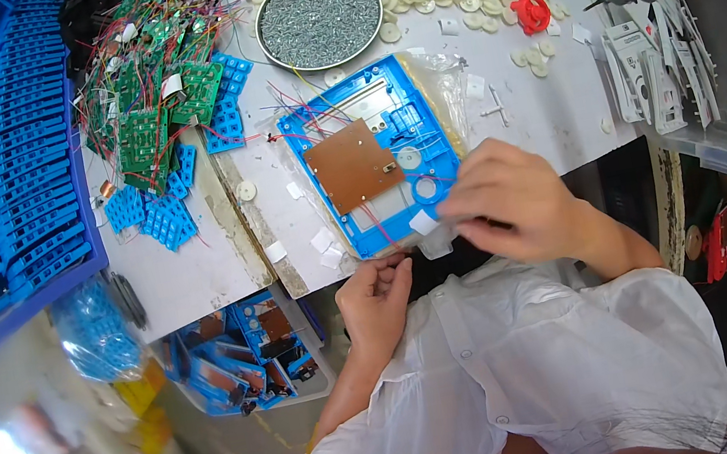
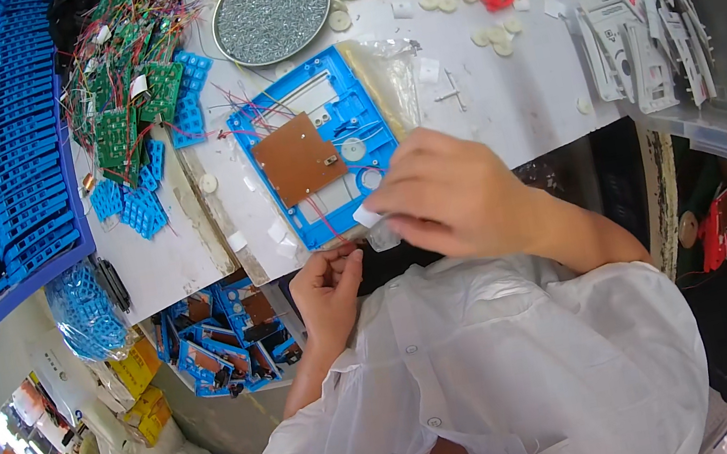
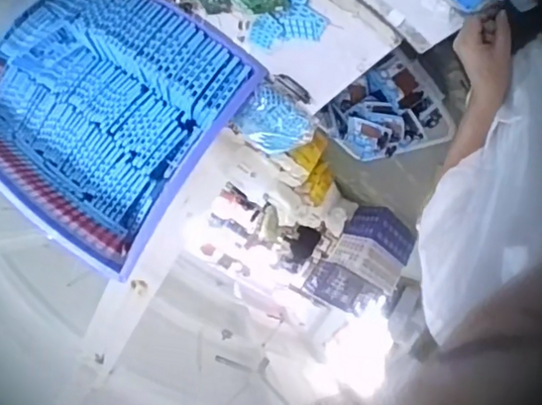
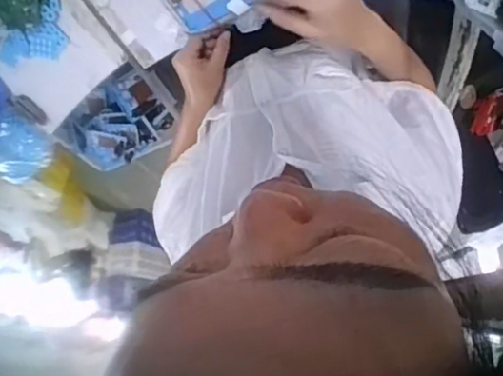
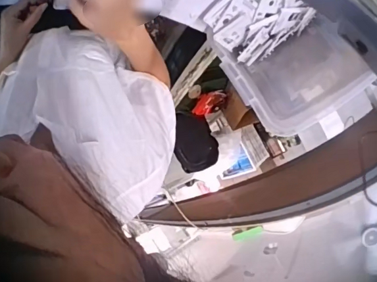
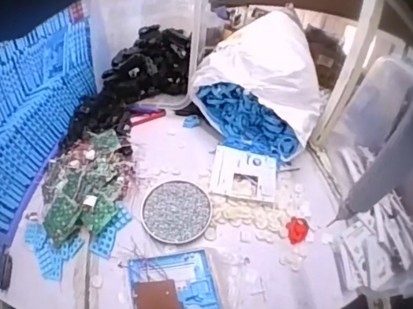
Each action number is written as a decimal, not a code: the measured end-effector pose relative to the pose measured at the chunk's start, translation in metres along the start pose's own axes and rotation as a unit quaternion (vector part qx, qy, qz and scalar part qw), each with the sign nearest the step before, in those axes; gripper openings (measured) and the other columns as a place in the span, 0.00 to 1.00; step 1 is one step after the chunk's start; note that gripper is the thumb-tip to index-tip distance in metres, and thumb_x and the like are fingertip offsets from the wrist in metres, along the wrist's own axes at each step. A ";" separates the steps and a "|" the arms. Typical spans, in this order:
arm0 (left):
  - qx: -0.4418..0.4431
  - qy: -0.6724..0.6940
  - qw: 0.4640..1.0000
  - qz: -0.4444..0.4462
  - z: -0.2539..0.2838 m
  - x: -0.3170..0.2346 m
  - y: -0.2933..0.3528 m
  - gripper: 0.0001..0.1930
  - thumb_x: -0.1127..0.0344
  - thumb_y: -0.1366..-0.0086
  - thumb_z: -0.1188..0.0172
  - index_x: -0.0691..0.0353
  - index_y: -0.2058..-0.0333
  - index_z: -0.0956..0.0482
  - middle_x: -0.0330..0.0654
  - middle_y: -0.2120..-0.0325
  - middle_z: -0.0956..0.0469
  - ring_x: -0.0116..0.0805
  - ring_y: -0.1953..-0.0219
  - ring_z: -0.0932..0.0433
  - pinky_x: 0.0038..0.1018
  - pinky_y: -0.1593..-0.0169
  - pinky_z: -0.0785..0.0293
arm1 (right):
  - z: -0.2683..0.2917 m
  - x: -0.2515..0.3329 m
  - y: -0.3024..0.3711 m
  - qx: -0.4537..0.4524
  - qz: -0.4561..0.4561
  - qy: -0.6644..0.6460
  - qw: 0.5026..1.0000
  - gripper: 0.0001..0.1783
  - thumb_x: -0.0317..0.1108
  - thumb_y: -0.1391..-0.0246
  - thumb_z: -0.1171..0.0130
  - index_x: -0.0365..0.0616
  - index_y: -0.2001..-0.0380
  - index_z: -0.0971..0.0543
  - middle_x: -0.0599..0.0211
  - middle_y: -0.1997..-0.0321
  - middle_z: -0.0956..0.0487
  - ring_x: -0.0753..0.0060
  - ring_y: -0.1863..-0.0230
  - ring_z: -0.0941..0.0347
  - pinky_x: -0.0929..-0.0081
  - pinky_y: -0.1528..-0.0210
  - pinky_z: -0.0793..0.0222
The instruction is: Assembling a small circuit board into a plastic housing and applying sealant with a handheld tool.
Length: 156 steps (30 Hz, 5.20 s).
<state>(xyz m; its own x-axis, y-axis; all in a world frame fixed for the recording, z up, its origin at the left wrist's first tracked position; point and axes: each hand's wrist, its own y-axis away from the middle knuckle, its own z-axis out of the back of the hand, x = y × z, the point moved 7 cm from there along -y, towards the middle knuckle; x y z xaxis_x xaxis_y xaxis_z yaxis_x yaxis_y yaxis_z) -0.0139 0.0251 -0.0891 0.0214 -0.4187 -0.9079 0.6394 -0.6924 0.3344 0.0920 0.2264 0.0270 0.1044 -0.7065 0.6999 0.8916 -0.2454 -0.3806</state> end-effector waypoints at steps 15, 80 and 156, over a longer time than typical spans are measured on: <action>-0.028 -0.115 0.991 -0.061 0.004 -0.024 0.005 0.09 0.72 0.37 0.29 0.66 0.58 0.14 0.40 0.79 0.18 0.17 0.79 0.24 0.19 0.73 0.29 | -0.022 -0.044 -0.034 0.117 -0.092 -0.144 0.978 0.22 0.19 0.49 0.37 0.44 0.49 0.18 0.59 0.53 0.19 0.57 0.57 0.20 0.69 0.58 0.22; 0.006 -0.180 0.951 -0.250 0.023 -0.112 -0.069 0.07 0.77 0.37 0.33 0.67 0.59 0.16 0.40 0.68 0.18 0.23 0.73 0.24 0.20 0.68 0.30 | -0.003 -0.026 0.008 0.033 -0.122 0.043 0.991 0.10 0.25 0.52 0.28 0.44 0.65 0.16 0.65 0.69 0.22 0.62 0.71 0.23 0.67 0.71 0.28; 0.206 0.111 0.972 0.034 0.023 -0.066 -0.050 0.06 0.75 0.27 0.43 0.70 0.56 0.19 0.40 0.68 0.15 0.15 0.74 0.26 0.15 0.70 0.30 | -0.048 -0.026 -0.039 0.073 -0.059 -0.075 0.993 0.05 0.29 0.49 0.31 0.48 0.68 0.17 0.69 0.45 0.23 0.51 0.39 0.38 0.56 0.36 0.40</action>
<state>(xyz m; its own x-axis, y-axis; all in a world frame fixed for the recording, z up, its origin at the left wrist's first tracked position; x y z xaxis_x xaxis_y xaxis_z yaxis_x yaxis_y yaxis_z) -0.0647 0.0737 -0.0401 0.2477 -0.3668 -0.8967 0.2690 -0.8631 0.4274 0.0332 0.2222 -0.0056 0.0500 -0.5688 0.8210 0.9550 -0.2134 -0.2060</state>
